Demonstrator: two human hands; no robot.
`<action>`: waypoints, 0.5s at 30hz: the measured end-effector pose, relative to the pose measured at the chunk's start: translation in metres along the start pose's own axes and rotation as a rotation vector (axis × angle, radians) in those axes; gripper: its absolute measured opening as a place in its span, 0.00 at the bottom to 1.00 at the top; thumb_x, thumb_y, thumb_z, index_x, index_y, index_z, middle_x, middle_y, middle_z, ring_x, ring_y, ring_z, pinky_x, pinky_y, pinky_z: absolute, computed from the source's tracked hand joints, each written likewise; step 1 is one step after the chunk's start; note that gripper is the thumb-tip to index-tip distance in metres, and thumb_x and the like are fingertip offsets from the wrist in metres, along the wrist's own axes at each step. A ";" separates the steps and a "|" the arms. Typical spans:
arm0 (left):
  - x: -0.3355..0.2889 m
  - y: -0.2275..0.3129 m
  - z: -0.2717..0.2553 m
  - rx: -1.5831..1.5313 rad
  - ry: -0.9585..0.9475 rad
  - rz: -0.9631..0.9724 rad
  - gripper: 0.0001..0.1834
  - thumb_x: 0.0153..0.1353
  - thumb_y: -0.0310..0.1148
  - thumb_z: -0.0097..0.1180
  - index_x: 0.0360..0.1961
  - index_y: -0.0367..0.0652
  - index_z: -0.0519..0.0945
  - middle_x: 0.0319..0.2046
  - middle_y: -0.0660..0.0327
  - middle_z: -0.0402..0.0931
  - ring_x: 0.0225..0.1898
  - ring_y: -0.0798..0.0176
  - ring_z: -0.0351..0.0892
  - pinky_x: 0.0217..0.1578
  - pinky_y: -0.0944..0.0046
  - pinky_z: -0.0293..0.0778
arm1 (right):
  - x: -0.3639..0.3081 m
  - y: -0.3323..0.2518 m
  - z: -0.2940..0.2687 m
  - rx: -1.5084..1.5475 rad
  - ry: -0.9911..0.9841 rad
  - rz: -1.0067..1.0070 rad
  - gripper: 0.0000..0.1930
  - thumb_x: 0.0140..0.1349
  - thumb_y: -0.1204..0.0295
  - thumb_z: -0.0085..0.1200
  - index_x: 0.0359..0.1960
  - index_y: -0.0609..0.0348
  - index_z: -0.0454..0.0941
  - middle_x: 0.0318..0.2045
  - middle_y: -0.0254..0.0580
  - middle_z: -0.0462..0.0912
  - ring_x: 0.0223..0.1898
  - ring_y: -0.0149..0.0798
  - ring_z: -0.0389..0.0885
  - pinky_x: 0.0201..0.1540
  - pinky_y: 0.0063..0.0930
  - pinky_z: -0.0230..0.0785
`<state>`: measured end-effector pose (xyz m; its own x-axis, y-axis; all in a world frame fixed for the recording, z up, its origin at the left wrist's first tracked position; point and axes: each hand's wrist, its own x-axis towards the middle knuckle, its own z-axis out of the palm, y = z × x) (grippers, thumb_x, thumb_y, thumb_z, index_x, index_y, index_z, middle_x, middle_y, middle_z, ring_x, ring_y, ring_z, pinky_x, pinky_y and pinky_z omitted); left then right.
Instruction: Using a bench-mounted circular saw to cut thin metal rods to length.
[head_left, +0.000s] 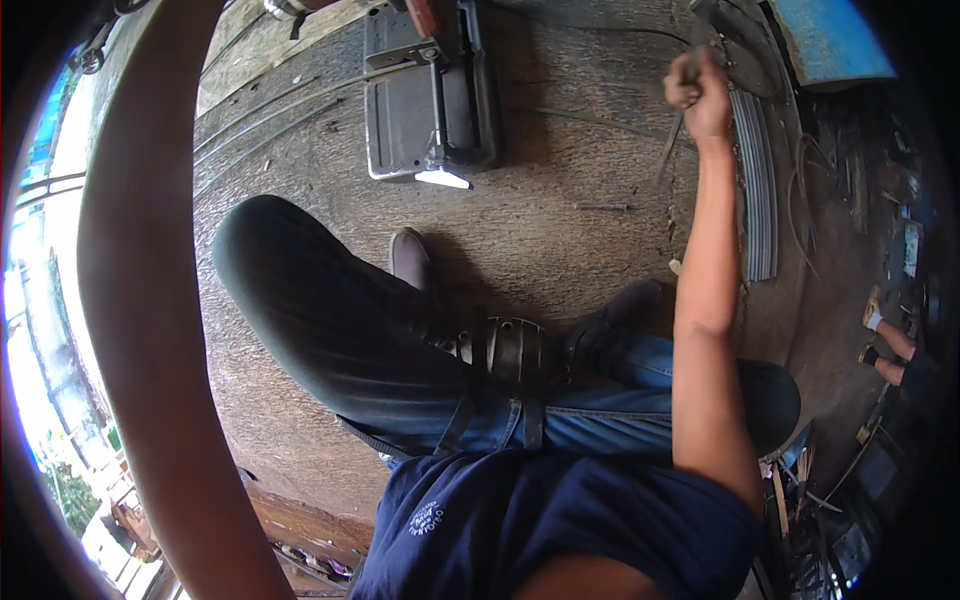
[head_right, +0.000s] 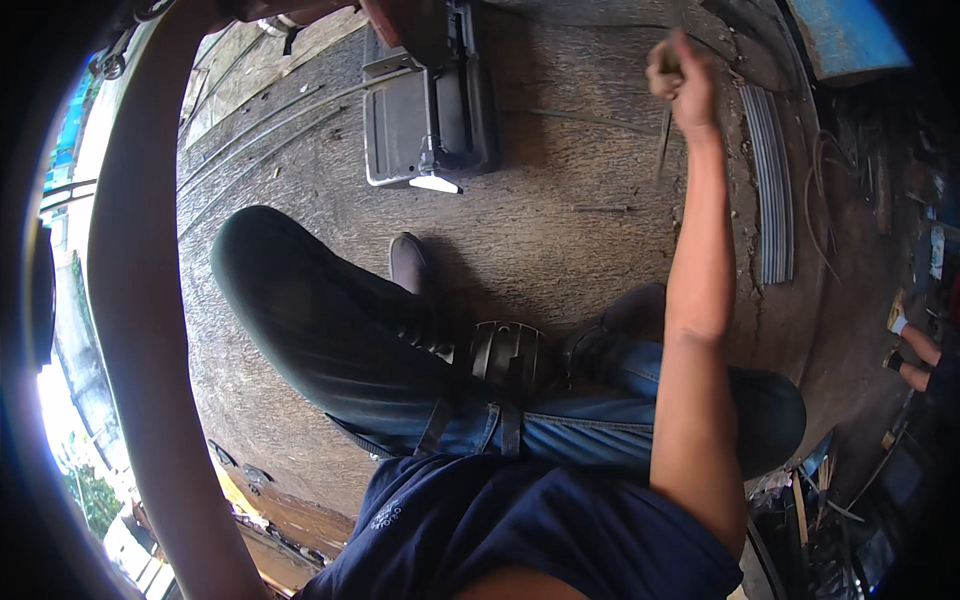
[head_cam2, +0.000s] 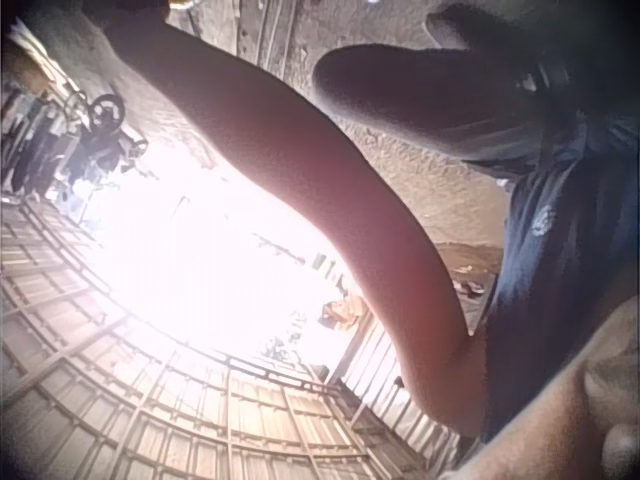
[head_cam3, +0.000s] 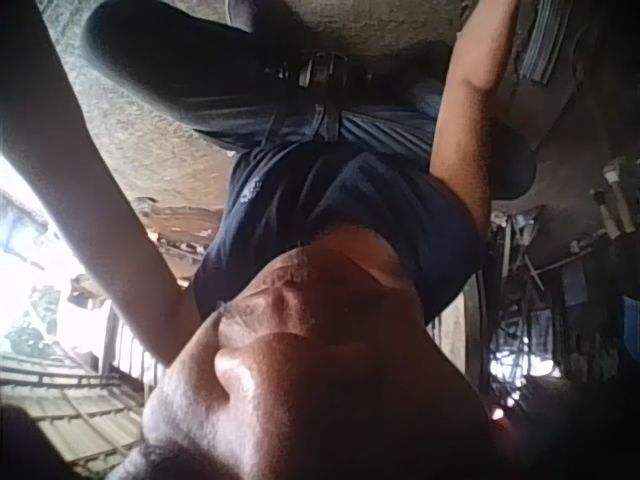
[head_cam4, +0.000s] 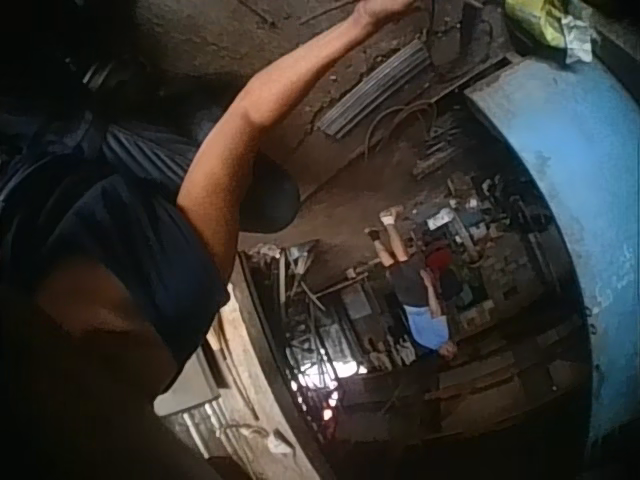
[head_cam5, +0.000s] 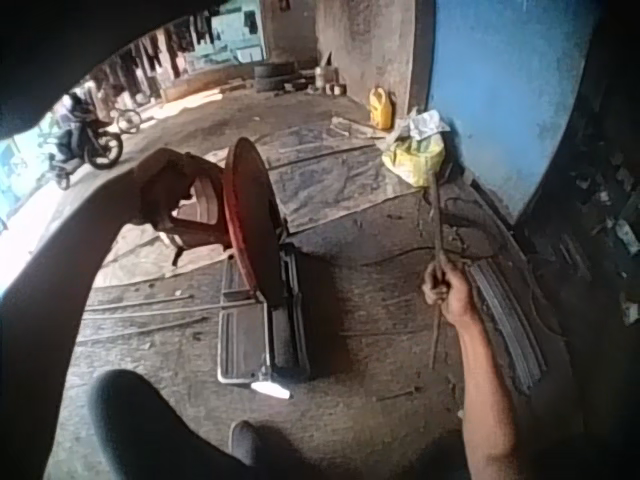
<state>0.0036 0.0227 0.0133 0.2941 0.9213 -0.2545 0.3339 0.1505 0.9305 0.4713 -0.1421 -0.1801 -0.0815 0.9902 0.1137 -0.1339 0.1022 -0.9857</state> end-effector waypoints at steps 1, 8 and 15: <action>0.003 -0.003 -0.002 -0.011 0.021 -0.021 0.21 0.57 0.42 0.49 0.48 0.43 0.79 0.41 0.60 0.78 0.46 0.62 0.72 0.49 0.60 0.68 | -0.002 -0.010 -0.008 0.120 0.118 -0.042 0.23 0.70 0.54 0.42 0.19 0.53 0.70 0.10 0.24 0.54 0.12 0.23 0.49 0.18 0.23 0.42; 0.010 -0.006 -0.008 -0.047 0.088 -0.089 0.19 0.57 0.42 0.49 0.45 0.44 0.79 0.37 0.61 0.78 0.42 0.63 0.71 0.46 0.60 0.69 | -0.056 0.039 -0.072 0.602 1.114 -0.131 0.25 0.69 0.50 0.41 0.16 0.49 0.56 0.09 0.26 0.48 0.10 0.29 0.47 0.20 0.27 0.50; 0.001 0.001 0.016 -0.056 0.114 -0.041 0.20 0.57 0.42 0.50 0.48 0.44 0.78 0.39 0.62 0.77 0.36 0.65 0.72 0.40 0.63 0.71 | -0.129 0.189 -0.093 1.065 1.532 0.052 0.25 0.71 0.49 0.28 0.19 0.50 0.57 0.11 0.33 0.54 0.14 0.35 0.54 0.25 0.39 0.63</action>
<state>0.0187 0.0180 0.0102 0.1765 0.9481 -0.2645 0.2924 0.2061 0.9338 0.5488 -0.2416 -0.3926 0.6601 0.2654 -0.7028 -0.6927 0.5770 -0.4327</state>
